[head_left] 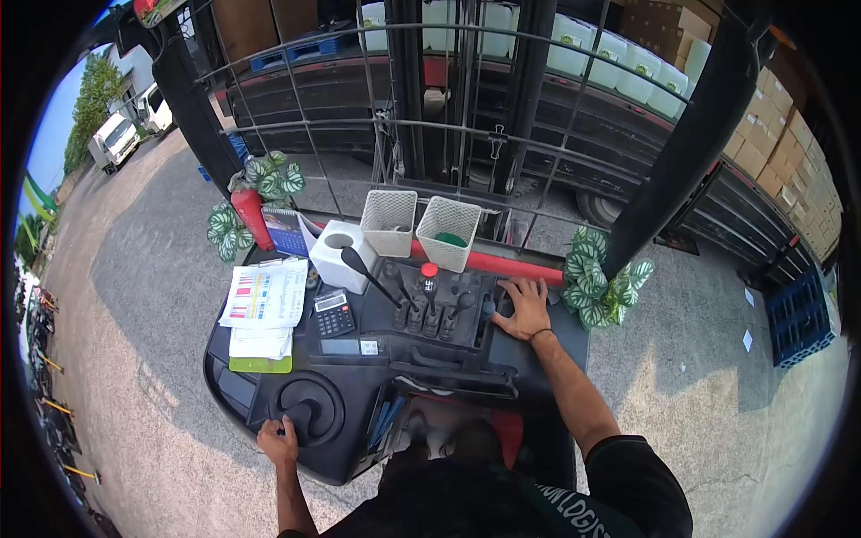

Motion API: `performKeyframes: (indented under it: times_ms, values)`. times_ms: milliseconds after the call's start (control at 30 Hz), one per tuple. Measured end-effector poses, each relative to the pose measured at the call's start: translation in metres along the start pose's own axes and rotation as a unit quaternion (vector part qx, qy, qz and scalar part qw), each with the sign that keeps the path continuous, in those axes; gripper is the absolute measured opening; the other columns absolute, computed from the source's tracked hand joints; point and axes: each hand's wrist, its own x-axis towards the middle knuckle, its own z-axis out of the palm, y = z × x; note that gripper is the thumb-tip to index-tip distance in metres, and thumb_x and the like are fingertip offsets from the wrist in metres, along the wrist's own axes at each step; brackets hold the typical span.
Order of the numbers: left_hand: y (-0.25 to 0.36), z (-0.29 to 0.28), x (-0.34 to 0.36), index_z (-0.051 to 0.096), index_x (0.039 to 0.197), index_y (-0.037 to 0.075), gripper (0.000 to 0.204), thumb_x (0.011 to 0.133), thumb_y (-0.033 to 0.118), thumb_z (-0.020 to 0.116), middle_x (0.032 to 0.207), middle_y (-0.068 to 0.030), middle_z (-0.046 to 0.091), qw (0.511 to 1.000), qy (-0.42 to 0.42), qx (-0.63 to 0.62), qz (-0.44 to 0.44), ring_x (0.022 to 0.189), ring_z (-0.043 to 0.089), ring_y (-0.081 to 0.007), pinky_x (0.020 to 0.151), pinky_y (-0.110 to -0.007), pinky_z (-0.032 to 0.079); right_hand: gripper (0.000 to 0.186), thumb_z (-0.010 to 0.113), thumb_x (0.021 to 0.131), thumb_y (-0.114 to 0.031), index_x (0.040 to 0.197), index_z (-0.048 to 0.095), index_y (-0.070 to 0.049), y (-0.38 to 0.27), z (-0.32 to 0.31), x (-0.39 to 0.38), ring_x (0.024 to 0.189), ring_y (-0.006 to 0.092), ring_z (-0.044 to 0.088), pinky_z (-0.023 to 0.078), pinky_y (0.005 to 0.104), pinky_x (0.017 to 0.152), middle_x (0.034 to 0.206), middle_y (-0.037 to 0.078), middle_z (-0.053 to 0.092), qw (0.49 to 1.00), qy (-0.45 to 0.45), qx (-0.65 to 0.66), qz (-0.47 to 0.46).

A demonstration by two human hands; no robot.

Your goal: Operating a forklift to transport goods in a logistics environment.

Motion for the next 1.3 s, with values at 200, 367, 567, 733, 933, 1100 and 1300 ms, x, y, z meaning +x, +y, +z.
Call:
performKeyframes:
  times_ms: [200,367,567,733,933,1100,1300]
  values:
    - [-0.004,0.038,0.006,0.051,0.063,-0.003,0.04,0.092,0.016,0.07,0.063,-0.0177,0.05,0.999,0.018,-0.044,-0.005,0.055,0.048,-0.0358,0.055,-0.046,0.037,0.073,0.077,0.074,-0.053,0.135,0.064,-0.015,0.029,0.021,0.02,0.134,0.0319,0.049,0.017,0.0624,0.124,0.133,0.012,0.058,1.0,0.001,0.006,-0.029]
    - [0.004,0.05,0.009,0.05,0.064,-0.004,0.04,0.094,0.016,0.067,0.063,-0.0182,0.05,1.0,0.001,0.008,-0.014,0.055,0.047,-0.0347,0.056,-0.046,0.037,0.076,0.077,0.073,-0.056,0.137,0.063,-0.016,0.046,0.019,0.02,0.134,0.0309,0.05,0.017,0.0627,0.124,0.135,0.012,0.057,0.999,-0.025,0.012,-0.023]
    - [0.011,0.051,0.018,0.048,0.063,-0.004,0.043,0.093,0.018,0.069,0.063,-0.0172,0.048,0.999,0.038,-0.005,-0.023,0.055,0.047,-0.033,0.056,-0.047,0.035,0.092,0.08,0.066,-0.07,0.138,0.063,-0.016,0.044,0.007,0.027,0.136,0.0318,0.048,0.015,0.0631,0.124,0.138,0.012,0.056,0.998,-0.033,0.017,-0.04]
    - [0.029,0.048,0.024,0.044,0.065,-0.004,0.044,0.094,0.018,0.069,0.062,-0.0174,0.044,0.995,0.06,-0.067,-0.04,0.055,0.043,-0.0333,0.057,-0.047,0.033,0.092,0.074,0.073,-0.076,0.138,0.062,-0.012,0.038,0.003,0.035,0.136,0.032,0.048,0.015,0.0619,0.124,0.137,0.012,0.057,1.0,-0.008,0.019,-0.011]
    - [0.009,0.031,-0.001,0.043,0.063,-0.001,0.039,0.089,0.014,0.069,0.063,-0.0182,0.039,0.999,0.028,-0.002,-0.045,0.058,0.044,-0.039,0.057,-0.05,0.03,0.086,0.078,0.073,-0.072,0.137,0.064,-0.015,0.021,-0.007,0.024,0.134,0.0308,0.05,0.018,0.065,0.123,0.134,0.009,0.06,1.0,-0.009,0.005,-0.013]
    - [0.001,-0.001,-0.001,0.041,0.061,-0.002,0.043,0.089,0.014,0.068,0.063,-0.0182,0.04,0.995,0.077,-0.022,-0.064,0.058,0.044,-0.0384,0.058,-0.05,0.032,0.087,0.074,0.075,-0.074,0.136,0.064,-0.014,-0.004,-0.006,0.004,0.133,0.0304,0.05,0.017,0.0643,0.122,0.133,0.009,0.059,0.999,-0.027,0.01,-0.016]
    - [-0.006,0.041,0.015,0.045,0.063,-0.004,0.043,0.093,0.017,0.068,0.064,-0.0182,0.043,0.993,0.075,-0.017,-0.085,0.057,0.045,-0.0349,0.057,-0.048,0.034,0.084,0.075,0.076,-0.072,0.134,0.065,-0.013,0.02,0.016,0.022,0.13,0.0305,0.051,0.018,0.0633,0.122,0.131,0.008,0.06,1.0,0.005,0.002,-0.031]
